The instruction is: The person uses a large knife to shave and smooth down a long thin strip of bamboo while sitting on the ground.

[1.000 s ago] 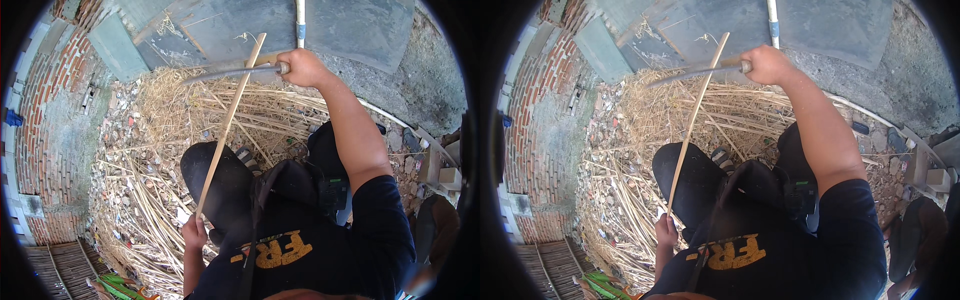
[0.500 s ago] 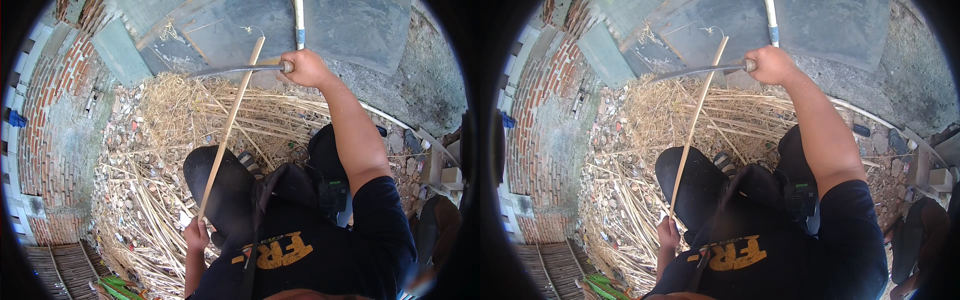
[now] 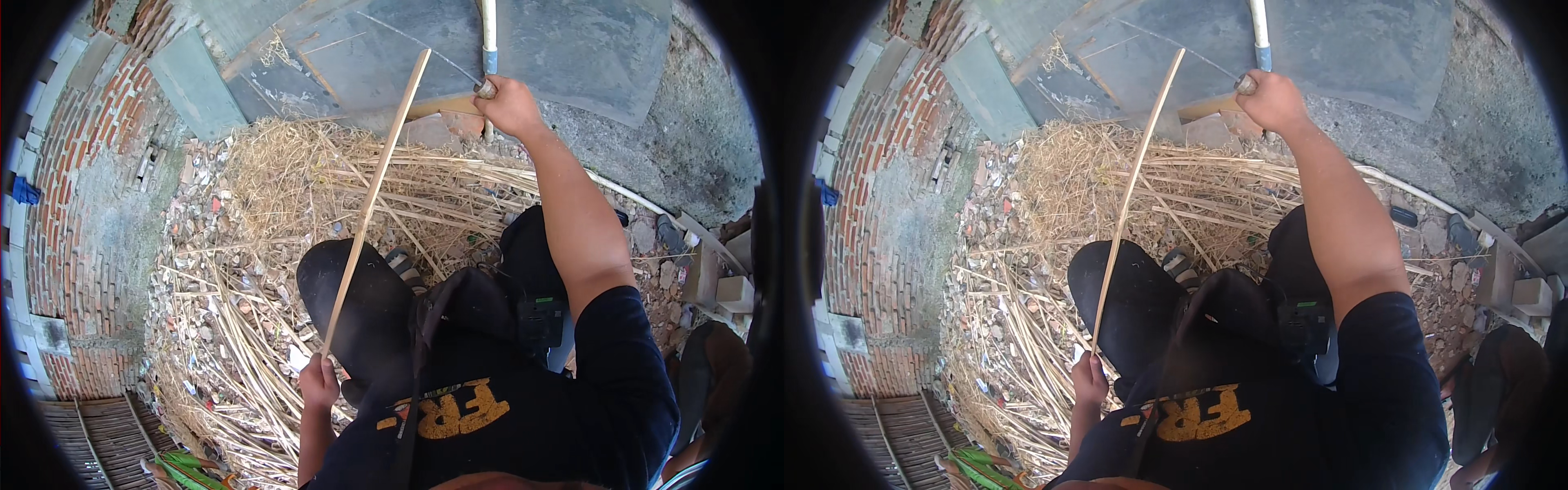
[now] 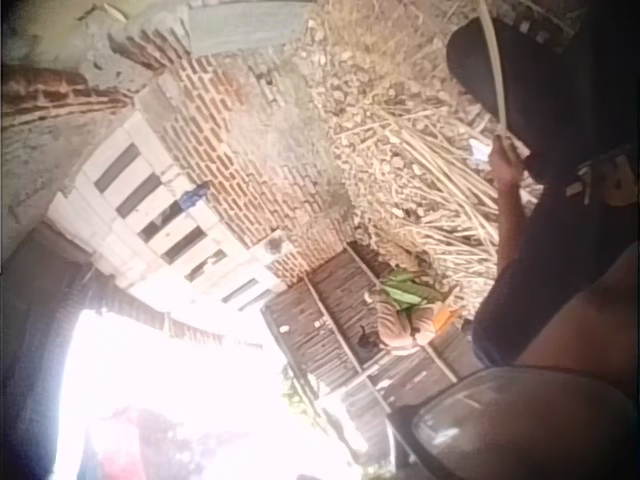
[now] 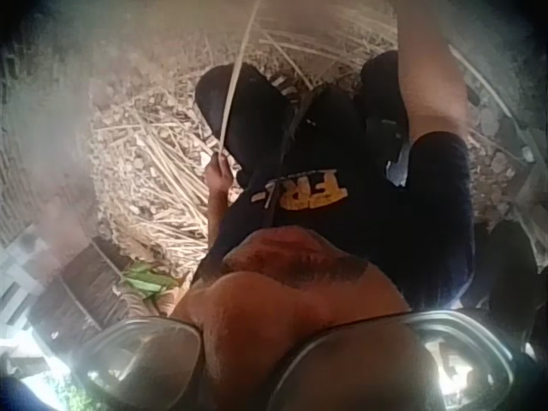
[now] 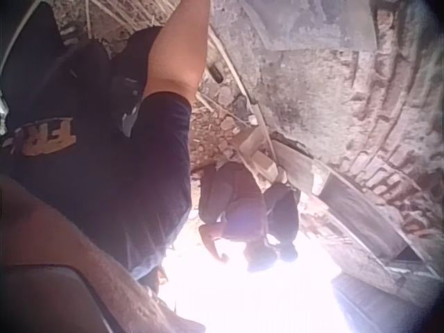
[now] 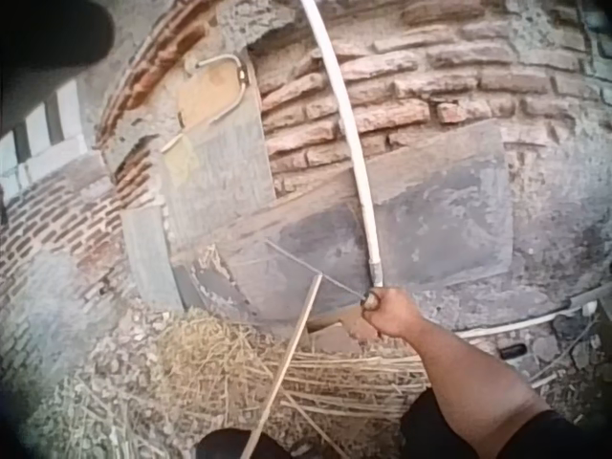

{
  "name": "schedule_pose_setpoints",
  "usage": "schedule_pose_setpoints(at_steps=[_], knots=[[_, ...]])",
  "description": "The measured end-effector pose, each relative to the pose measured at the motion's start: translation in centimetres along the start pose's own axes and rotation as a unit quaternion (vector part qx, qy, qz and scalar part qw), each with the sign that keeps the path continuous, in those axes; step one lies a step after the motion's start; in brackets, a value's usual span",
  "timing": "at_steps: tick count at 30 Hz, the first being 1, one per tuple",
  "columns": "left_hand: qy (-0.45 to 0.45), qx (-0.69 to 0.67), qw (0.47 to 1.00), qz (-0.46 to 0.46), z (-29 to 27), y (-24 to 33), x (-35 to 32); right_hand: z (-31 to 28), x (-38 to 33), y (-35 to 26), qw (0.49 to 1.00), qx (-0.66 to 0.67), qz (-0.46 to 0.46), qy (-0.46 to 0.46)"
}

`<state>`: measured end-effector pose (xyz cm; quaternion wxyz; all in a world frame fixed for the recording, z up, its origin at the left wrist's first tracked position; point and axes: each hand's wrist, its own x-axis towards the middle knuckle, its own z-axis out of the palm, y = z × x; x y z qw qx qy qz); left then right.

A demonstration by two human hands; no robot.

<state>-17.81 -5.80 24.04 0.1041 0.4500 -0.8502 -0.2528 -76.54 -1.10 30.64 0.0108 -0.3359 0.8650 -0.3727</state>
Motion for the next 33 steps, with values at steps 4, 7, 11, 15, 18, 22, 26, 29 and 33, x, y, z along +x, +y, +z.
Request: schedule_pose_setpoints(at_steps=[4,7,11,15,18,22,26,29,33], knots=[[-0.01,-0.015,1.0,-0.011,-0.1,0.2,-0.1,0.2,0.3,0.2,0.999,0.033,0.018,0.004],[-0.016,-0.032,0.999,-0.018,-0.2,0.8,-0.1,0.2,0.3,0.4,0.999,0.045,0.018,0.003],[-0.006,-0.045,0.999,-0.027,-0.4,2.7,0.3,0.0,0.0,-0.2,0.999,0.038,0.024,-0.005],[-0.016,-0.011,0.999,-0.05,-1.4,6.6,1.8,0.4,-0.2,-0.4,1.0,0.01,-0.006,-0.009],[-0.015,0.049,0.998,-0.038,-1.8,6.9,2.5,0.5,-0.1,-0.3,0.999,-0.004,-0.022,-0.022],[0.018,0.057,0.998,-0.034,-1.9,7.3,2.2,0.1,-0.3,-0.8,0.999,-0.011,-0.016,-0.049],[0.087,0.116,0.987,0.066,-1.5,6.0,0.5,0.5,-0.3,-0.8,0.997,-0.004,-0.002,-0.072],[0.118,0.192,0.971,0.084,-2.0,4.8,-0.4,0.8,-0.1,-0.3,0.998,-0.007,-0.002,-0.065],[0.116,0.226,0.967,0.008,-2.8,3.3,-1.4,0.4,-0.3,-0.5,0.997,-0.002,-0.026,-0.079]])
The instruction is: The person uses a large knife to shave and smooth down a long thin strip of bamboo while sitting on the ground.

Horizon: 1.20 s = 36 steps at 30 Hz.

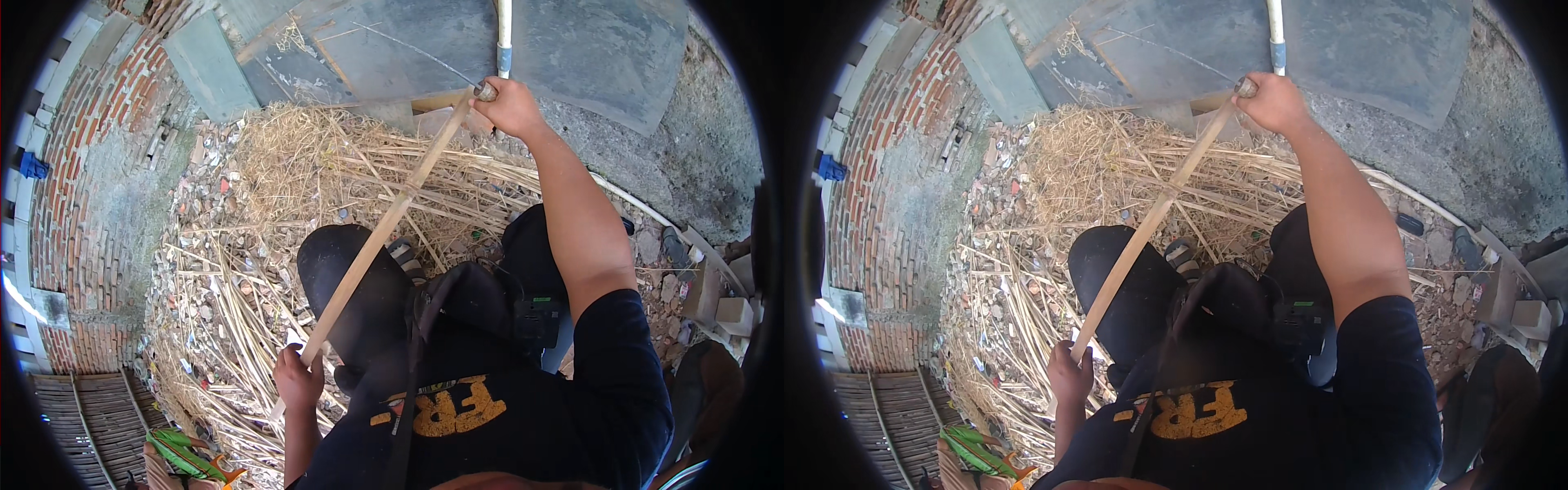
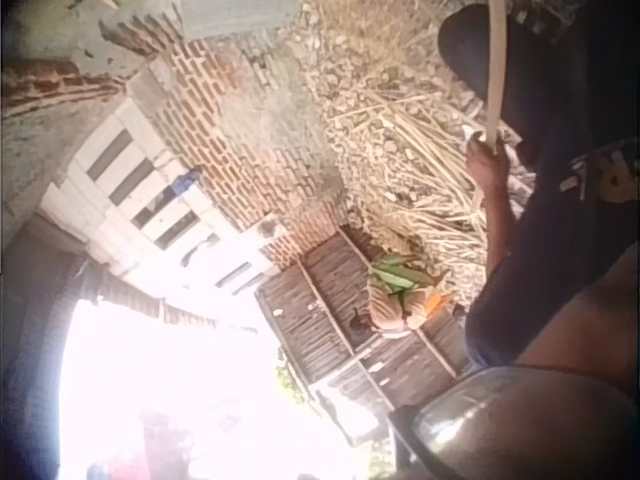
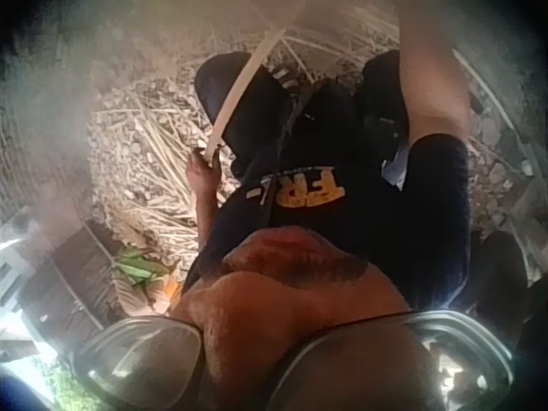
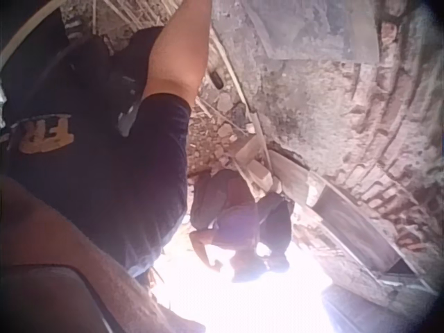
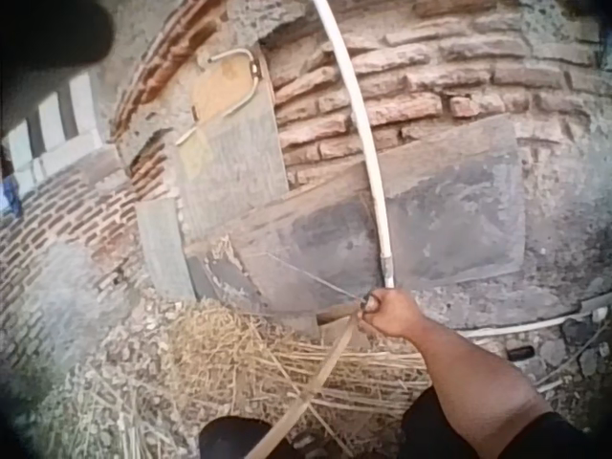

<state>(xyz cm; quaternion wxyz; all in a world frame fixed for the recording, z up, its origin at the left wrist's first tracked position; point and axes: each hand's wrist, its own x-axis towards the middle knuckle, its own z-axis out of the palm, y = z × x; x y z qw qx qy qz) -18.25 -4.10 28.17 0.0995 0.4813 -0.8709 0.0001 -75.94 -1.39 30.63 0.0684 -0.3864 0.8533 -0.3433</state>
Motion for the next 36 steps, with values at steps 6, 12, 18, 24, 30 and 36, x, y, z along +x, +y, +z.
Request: schedule_pose_setpoints(at_steps=[6,12,18,24,30,36], knots=[[-0.074,-0.061,0.991,-0.093,0.8,0.3,-0.1,0.5,-0.4,-0.7,1.0,-0.012,-0.012,0.015],[-0.113,-0.162,0.976,-0.097,1.5,2.3,1.0,0.0,-0.5,-1.0,1.0,-0.001,-0.008,0.012],[-0.136,-0.226,0.961,-0.085,0.8,2.3,1.7,0.2,-0.4,-0.6,0.999,0.024,-0.022,0.041],[-0.126,-0.2,0.969,-0.068,0.2,2.7,1.5,0.1,-0.4,-0.8,0.999,0.017,-0.015,0.037],[-0.115,-0.114,0.984,-0.079,2.0,1.1,0.3,-0.4,-0.7,-1.8,1.0,-0.005,0.004,0.018],[-0.152,-0.218,0.96,-0.086,0.9,2.6,1.2,-0.2,-1.2,-2.2,0.998,0.029,-0.047,-0.009]])
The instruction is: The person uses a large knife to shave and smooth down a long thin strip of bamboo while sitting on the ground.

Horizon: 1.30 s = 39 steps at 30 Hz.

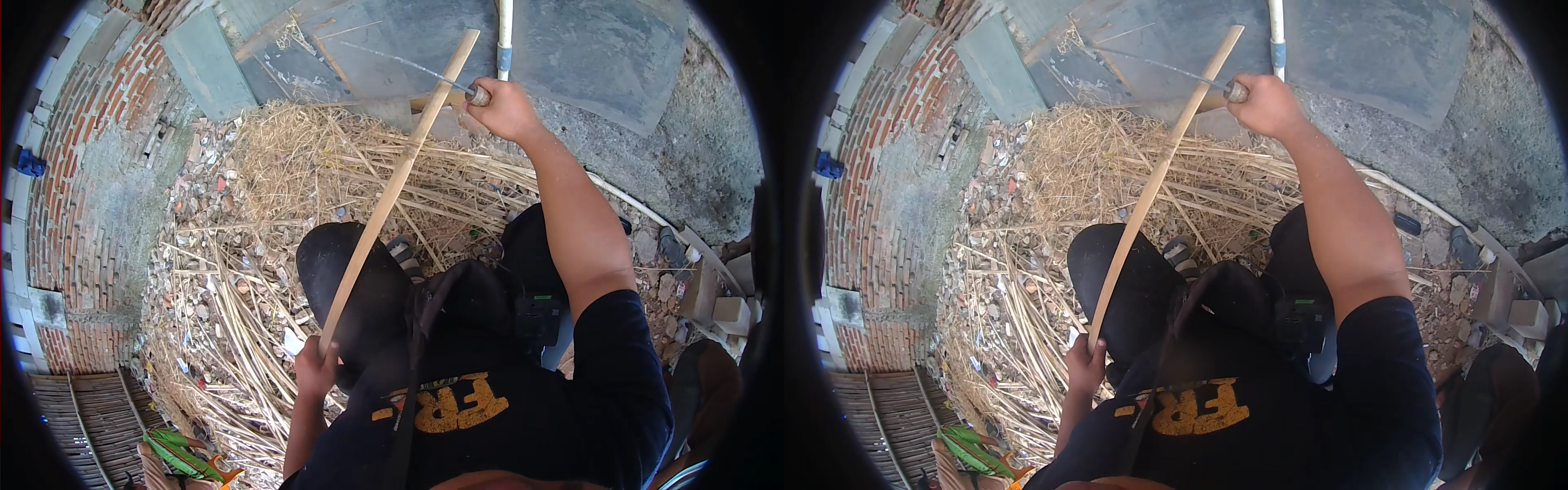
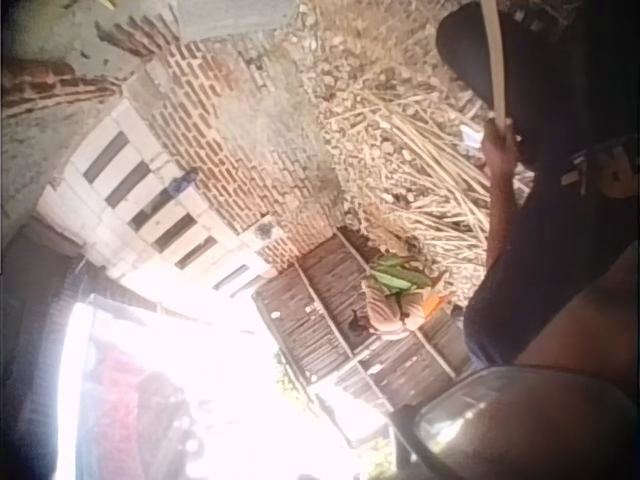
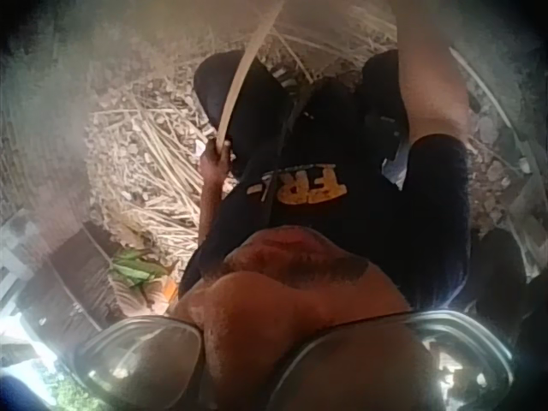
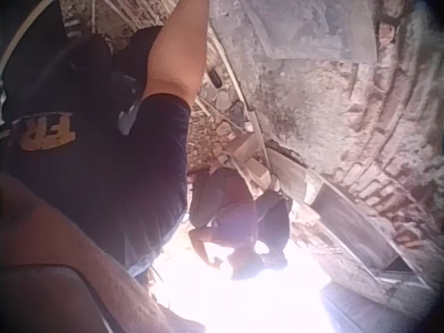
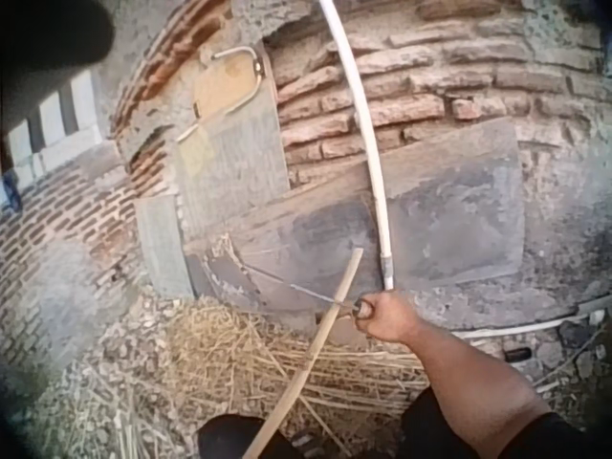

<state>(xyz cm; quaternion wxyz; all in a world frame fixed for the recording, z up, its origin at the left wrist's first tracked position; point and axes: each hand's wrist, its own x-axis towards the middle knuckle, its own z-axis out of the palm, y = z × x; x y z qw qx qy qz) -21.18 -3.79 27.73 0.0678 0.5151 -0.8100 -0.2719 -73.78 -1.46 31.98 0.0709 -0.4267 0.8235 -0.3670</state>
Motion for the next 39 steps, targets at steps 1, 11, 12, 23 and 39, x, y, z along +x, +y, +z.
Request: schedule_pose_setpoints(at_steps=[1,11,12,23,39], knots=[[-0.009,-0.002,1.0,0.004,0.0,-0.1,0.1,0.2,0.0,-0.1,1.0,-0.013,-0.025,-0.008],[-0.034,0.028,0.999,0.028,0.0,0.2,1.0,0.6,-1.8,-3.6,0.974,-0.147,-0.132,-0.114],[-0.027,0.036,0.998,0.036,0.2,-0.3,0.9,0.7,-1.8,-3.5,0.973,-0.153,-0.13,-0.115],[0.003,0.023,0.999,0.03,1.7,-1.8,1.0,2.6,-1.9,-3.3,0.954,-0.172,-0.159,-0.187],[-0.016,-0.025,0.999,0.029,1.6,-1.9,2.3,3.4,-1.1,-1.4,0.976,-0.139,-0.151,-0.076]])
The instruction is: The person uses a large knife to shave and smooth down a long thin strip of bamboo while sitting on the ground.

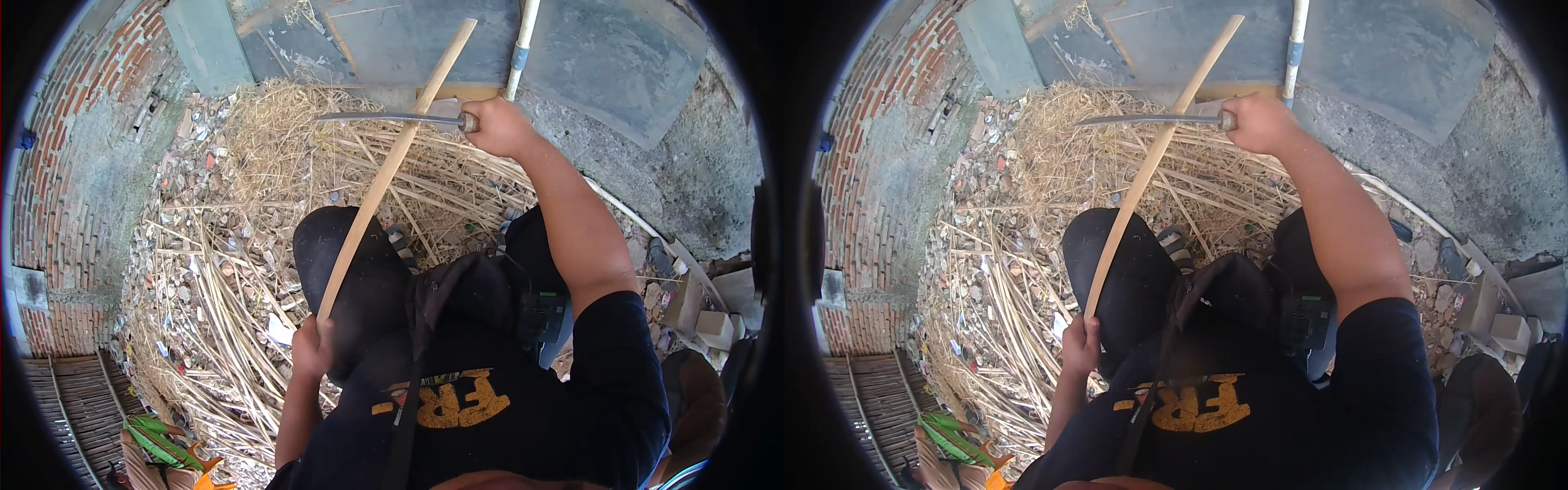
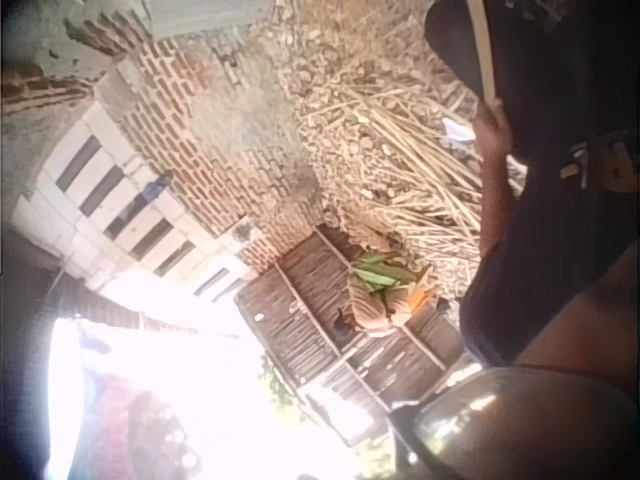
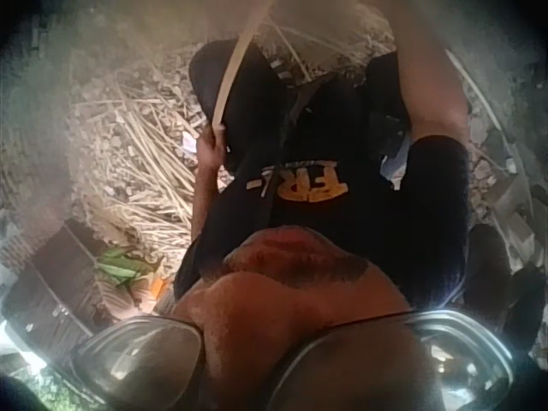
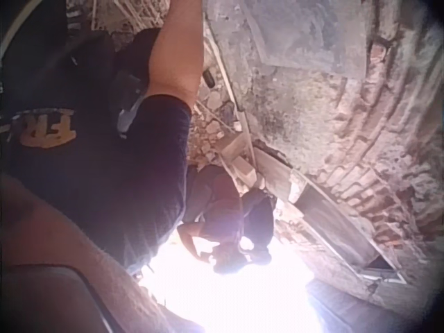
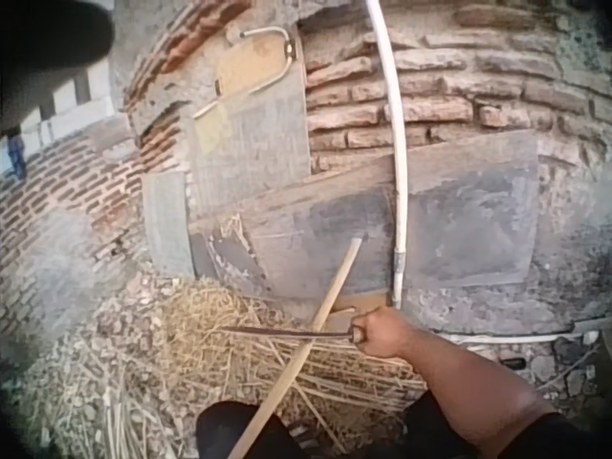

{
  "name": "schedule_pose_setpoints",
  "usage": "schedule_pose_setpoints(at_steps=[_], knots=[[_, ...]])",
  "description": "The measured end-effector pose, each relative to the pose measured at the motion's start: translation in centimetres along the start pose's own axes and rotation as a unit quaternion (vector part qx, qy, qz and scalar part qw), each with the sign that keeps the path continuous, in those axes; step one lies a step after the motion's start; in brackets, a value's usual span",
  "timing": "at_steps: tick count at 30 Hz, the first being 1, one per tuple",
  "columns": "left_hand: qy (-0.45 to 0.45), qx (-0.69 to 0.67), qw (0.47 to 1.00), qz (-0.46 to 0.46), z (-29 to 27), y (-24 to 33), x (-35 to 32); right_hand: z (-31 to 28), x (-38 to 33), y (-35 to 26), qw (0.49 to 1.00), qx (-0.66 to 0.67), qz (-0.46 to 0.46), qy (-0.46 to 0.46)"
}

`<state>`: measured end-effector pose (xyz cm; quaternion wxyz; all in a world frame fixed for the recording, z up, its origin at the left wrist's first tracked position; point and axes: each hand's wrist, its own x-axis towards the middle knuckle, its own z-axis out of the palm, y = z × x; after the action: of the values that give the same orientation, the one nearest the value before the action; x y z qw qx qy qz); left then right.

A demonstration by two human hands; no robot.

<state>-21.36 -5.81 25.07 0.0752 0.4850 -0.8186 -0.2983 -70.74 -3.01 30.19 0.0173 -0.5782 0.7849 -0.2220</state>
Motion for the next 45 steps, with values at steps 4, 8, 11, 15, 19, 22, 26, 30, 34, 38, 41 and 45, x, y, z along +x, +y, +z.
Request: schedule_pose_setpoints(at_steps=[4,8,11,15,19,22,26,30,34,38,41,45], knots=[[-0.006,-0.052,0.999,-0.008,-0.5,0.9,-0.4,-0.4,-0.6,-2.7,0.997,-0.039,-0.053,-0.034],[-0.02,-0.088,0.996,-0.005,-0.8,1.3,-0.3,0.0,-0.2,-3.6,0.996,-0.021,-0.053,-0.069],[-0.001,-0.011,1.0,0.018,-0.2,-0.2,0.2,1.5,0.7,-0.1,0.999,-0.009,0.016,-0.048],[-0.013,0.018,1.0,0.021,-1.3,1.0,0.1,1.0,0.4,-0.9,0.998,-0.052,-0.01,-0.018],[-0.052,-0.059,0.997,0.008,-1.9,1.5,0.0,0.8,-0.8,-4.6,0.99,-0.049,-0.122,-0.049],[-0.058,-0.082,0.995,0.019,-1.9,1.1,0.4,0.5,-0.7,-5.5,0.985,-0.04,-0.156,-0.063],[-0.062,-0.091,0.994,0.013,-1.8,1.5,0.6,1.3,1.2,0.7,0.996,0.023,0.077,0.033],[-0.073,-0.109,0.991,-0.03,-2.5,2.7,0.2,-0.5,1.1,0.7,0.993,0.034,0.103,0.053],[-0.095,-0.154,0.983,-0.034,-2.2,2.2,0.4,0.0,0.1,-1.3,0.999,0.007,-0.032,-0.016],[-0.102,-0.196,0.974,-0.041,-2.4,2.6,0.4,-0.1,-1.1,-5.1,0.983,-0.062,-0.172,-0.019],[-0.097,-0.185,0.977,-0.038,-2.3,2.3,0.3,0.1,0.0,-3.2,0.994,0.027,-0.071,-0.073],[-0.096,-0.17,0.98,-0.047,-2.5,2.9,0.5,2.0,1.5,-0.7,0.997,0.062,0.045,0.033]])
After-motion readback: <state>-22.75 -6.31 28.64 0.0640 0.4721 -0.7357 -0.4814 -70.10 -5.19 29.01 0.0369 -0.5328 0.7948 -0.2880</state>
